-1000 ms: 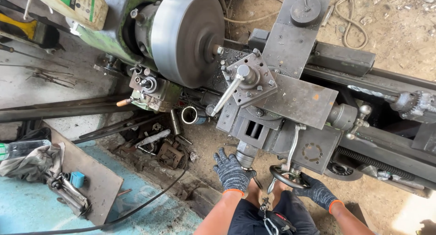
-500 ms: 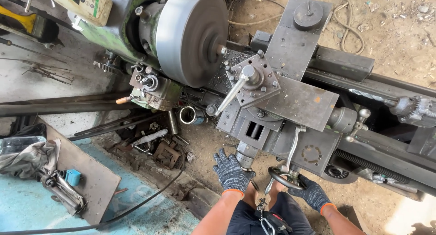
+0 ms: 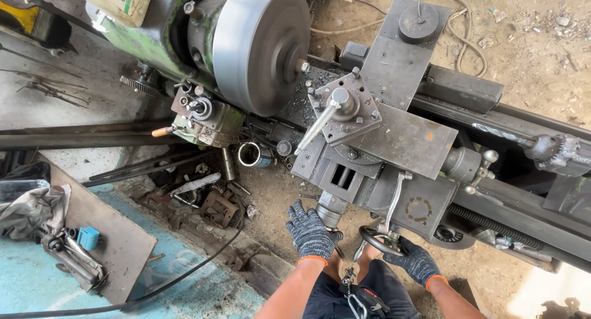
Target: Operating a manual lathe to turn a metal rod, removing material with a cutting tool by adjusting handwheels.
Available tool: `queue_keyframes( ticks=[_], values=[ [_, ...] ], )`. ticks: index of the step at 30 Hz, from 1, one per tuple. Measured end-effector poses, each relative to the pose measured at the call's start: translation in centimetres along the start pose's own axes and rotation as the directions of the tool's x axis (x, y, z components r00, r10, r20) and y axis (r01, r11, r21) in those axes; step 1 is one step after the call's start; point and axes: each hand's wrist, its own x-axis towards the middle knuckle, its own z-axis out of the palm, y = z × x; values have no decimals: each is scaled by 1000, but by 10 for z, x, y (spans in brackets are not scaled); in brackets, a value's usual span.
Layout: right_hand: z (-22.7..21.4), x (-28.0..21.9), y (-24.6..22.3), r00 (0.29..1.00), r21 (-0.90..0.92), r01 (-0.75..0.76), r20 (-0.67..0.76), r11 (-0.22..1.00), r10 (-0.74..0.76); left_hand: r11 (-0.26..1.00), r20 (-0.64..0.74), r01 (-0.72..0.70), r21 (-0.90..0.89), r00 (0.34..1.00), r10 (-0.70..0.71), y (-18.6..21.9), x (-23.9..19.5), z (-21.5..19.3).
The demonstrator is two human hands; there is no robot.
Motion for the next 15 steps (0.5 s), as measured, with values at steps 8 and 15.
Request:
queue_keyframes(
  ticks=[8, 15],
  values=[
    [-1, -10, -12, 1000, -91, -10, -2, 996, 10, 1000, 1, -7, 5, 1000, 7, -3, 3, 5],
    [2, -10, -15, 998, -56, -56, 2, 997, 57, 981, 29, -159, -115, 986, 163, -20, 24, 6]
  ],
)
